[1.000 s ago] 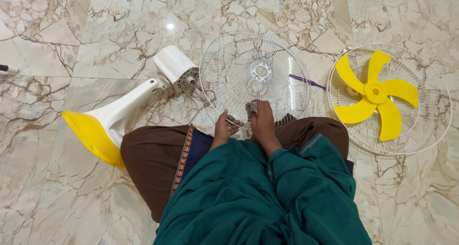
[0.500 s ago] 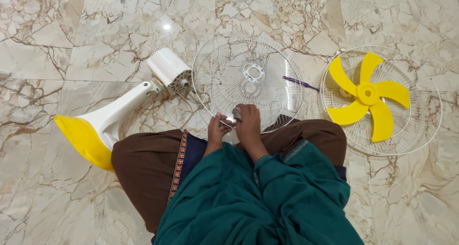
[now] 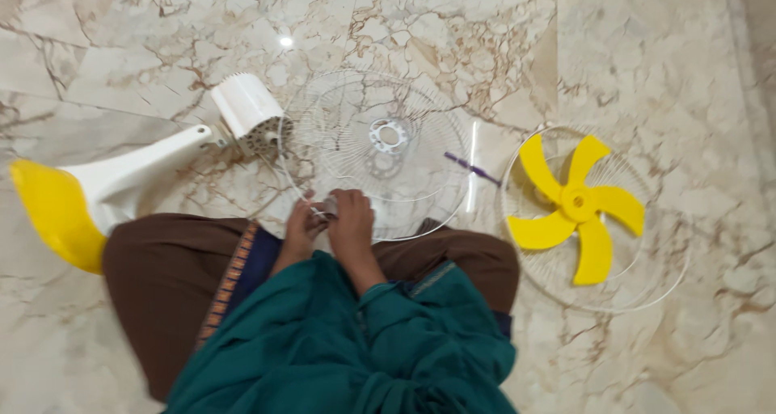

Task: The person sits on the floor and wipes the metal fan cage with a cloth. Nearby on the floor are the fan motor, a yellow fan blade, and a purple screwdriver.

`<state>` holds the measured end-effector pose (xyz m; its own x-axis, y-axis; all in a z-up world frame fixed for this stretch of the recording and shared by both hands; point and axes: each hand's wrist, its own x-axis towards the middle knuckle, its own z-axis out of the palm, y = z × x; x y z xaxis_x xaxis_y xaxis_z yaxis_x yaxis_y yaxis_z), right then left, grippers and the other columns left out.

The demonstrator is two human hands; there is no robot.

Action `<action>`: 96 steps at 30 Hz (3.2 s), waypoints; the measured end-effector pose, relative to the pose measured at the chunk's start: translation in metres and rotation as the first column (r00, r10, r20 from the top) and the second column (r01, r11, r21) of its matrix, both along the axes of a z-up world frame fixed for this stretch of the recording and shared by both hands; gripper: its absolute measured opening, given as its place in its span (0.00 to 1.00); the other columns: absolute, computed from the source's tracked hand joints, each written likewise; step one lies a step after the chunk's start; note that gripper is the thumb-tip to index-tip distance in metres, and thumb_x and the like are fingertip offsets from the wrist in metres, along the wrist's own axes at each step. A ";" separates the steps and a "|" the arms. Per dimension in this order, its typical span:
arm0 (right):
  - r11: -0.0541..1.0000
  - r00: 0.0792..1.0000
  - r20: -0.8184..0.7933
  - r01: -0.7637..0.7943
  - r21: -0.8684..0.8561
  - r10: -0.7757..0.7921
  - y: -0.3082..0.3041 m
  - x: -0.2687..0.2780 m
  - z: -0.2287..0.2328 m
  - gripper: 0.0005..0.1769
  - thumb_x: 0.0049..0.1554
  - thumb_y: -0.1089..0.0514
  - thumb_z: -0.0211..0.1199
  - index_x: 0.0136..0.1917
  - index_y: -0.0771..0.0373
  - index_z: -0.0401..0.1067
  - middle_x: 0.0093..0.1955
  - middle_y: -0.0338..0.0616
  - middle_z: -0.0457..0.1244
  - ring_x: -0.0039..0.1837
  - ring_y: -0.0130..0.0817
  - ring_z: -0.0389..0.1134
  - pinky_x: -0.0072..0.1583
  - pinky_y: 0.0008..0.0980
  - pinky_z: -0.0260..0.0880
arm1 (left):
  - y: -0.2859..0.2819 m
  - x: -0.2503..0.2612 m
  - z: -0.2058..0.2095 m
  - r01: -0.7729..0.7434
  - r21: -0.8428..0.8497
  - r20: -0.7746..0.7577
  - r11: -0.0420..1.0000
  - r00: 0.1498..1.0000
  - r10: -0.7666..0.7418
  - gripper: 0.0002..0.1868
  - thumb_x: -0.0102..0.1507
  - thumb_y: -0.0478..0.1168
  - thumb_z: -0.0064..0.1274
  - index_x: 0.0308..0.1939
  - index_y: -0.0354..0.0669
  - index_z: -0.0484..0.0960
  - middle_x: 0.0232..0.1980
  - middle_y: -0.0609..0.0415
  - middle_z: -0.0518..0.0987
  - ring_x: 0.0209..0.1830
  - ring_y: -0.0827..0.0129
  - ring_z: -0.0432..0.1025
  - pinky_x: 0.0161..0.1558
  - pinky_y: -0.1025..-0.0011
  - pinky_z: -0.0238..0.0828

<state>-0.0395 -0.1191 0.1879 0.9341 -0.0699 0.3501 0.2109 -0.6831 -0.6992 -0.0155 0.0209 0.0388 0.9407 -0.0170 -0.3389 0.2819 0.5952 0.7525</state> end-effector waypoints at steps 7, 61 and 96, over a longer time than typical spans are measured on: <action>0.977 0.980 0.052 -0.198 0.081 0.194 -0.010 0.005 0.018 0.27 0.46 0.67 0.60 0.60 0.59 0.70 0.55 0.48 0.61 0.58 0.53 0.62 0.55 0.50 0.59 | 0.013 0.027 0.038 -0.094 -0.026 -0.071 0.995 0.993 0.092 0.26 0.70 0.59 0.43 0.60 0.43 0.70 0.50 0.51 0.79 0.41 0.66 0.74 0.46 0.66 0.74; 0.965 0.943 0.247 0.178 0.191 -0.223 -0.027 -0.027 0.032 0.14 0.55 0.67 0.56 0.55 0.65 0.71 0.51 0.53 0.64 0.54 0.55 0.67 0.56 0.44 0.68 | 0.002 -0.005 0.096 0.484 0.150 -0.082 0.862 0.875 -0.477 0.18 0.65 0.47 0.60 0.47 0.33 0.83 0.43 0.48 0.82 0.44 0.65 0.77 0.50 0.68 0.74; 0.978 0.971 0.176 0.130 0.163 -0.159 -0.042 -0.024 0.031 0.17 0.51 0.68 0.56 0.55 0.64 0.71 0.51 0.51 0.63 0.53 0.52 0.67 0.54 0.43 0.68 | -0.016 -0.042 0.076 0.452 0.086 0.254 0.888 0.852 -0.459 0.23 0.59 0.22 0.52 0.56 0.37 0.67 0.59 0.38 0.79 0.53 0.59 0.77 0.58 0.63 0.74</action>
<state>-0.0635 -0.1610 0.2186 0.8289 -0.2639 0.4932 0.2548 -0.6068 -0.7529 -0.0574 0.0045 0.1153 0.8831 -0.4606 -0.0891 0.3099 0.4301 0.8479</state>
